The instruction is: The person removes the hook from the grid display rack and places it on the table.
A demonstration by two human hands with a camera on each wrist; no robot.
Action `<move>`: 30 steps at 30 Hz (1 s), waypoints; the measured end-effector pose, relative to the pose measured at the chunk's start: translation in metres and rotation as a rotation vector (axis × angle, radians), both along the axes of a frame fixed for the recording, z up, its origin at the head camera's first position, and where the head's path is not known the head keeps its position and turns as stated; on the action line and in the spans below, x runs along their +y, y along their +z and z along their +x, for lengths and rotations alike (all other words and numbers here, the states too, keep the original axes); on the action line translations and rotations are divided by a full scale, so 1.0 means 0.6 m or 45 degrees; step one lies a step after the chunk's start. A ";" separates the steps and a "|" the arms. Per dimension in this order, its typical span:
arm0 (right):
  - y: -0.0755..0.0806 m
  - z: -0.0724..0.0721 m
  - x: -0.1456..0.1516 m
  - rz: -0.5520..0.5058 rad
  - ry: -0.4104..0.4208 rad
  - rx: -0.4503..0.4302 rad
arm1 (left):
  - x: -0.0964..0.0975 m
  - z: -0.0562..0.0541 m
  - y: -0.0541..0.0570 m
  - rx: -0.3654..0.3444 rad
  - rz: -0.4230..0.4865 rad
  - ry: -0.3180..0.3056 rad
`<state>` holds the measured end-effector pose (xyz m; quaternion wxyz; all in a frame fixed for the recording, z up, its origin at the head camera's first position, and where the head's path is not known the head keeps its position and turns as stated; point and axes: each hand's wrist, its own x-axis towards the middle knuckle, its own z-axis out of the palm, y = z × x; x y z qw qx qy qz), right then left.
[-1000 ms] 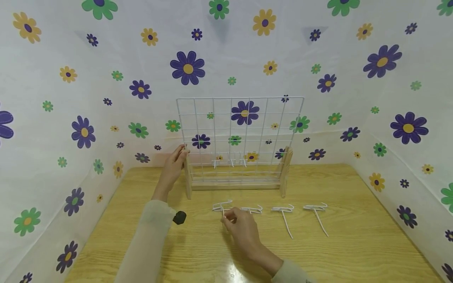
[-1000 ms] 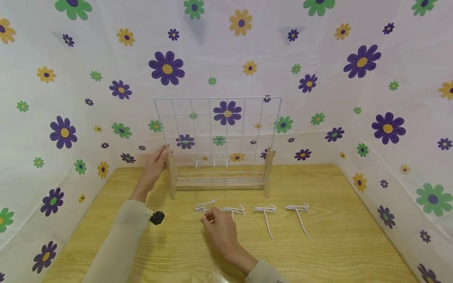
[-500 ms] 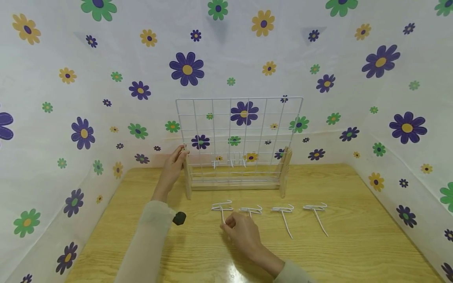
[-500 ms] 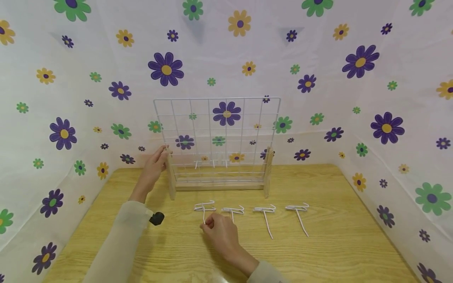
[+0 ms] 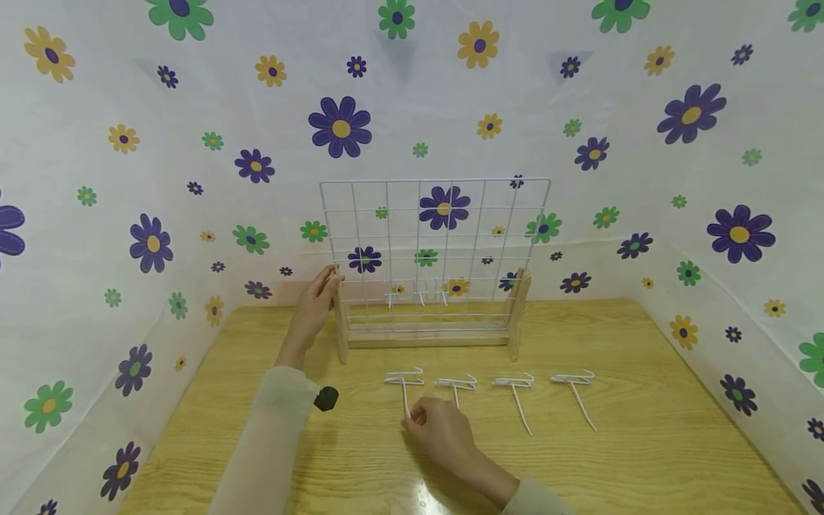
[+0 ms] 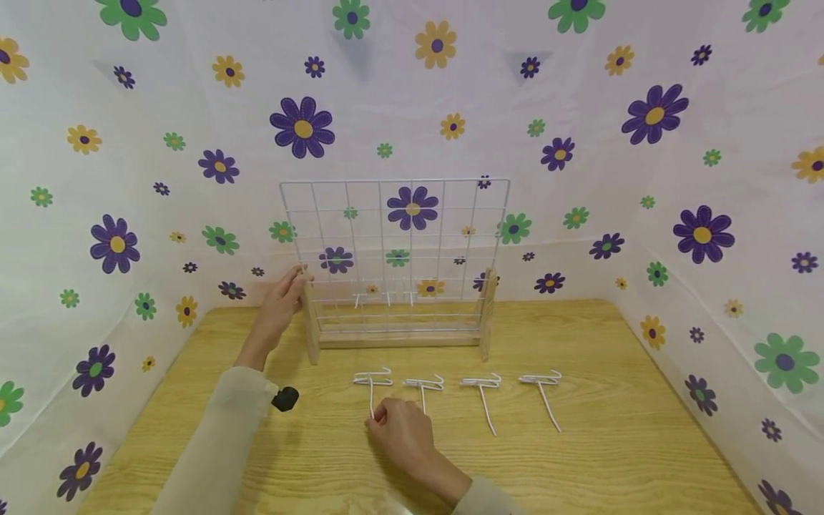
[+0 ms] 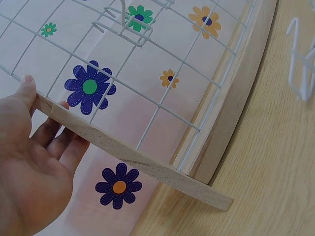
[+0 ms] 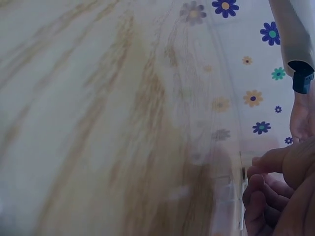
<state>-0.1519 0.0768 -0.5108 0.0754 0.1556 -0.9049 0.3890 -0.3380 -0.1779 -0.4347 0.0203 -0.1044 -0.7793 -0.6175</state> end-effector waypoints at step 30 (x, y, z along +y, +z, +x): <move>-0.011 0.006 -0.003 0.152 0.025 -0.077 | 0.000 -0.001 -0.001 0.014 0.006 -0.005</move>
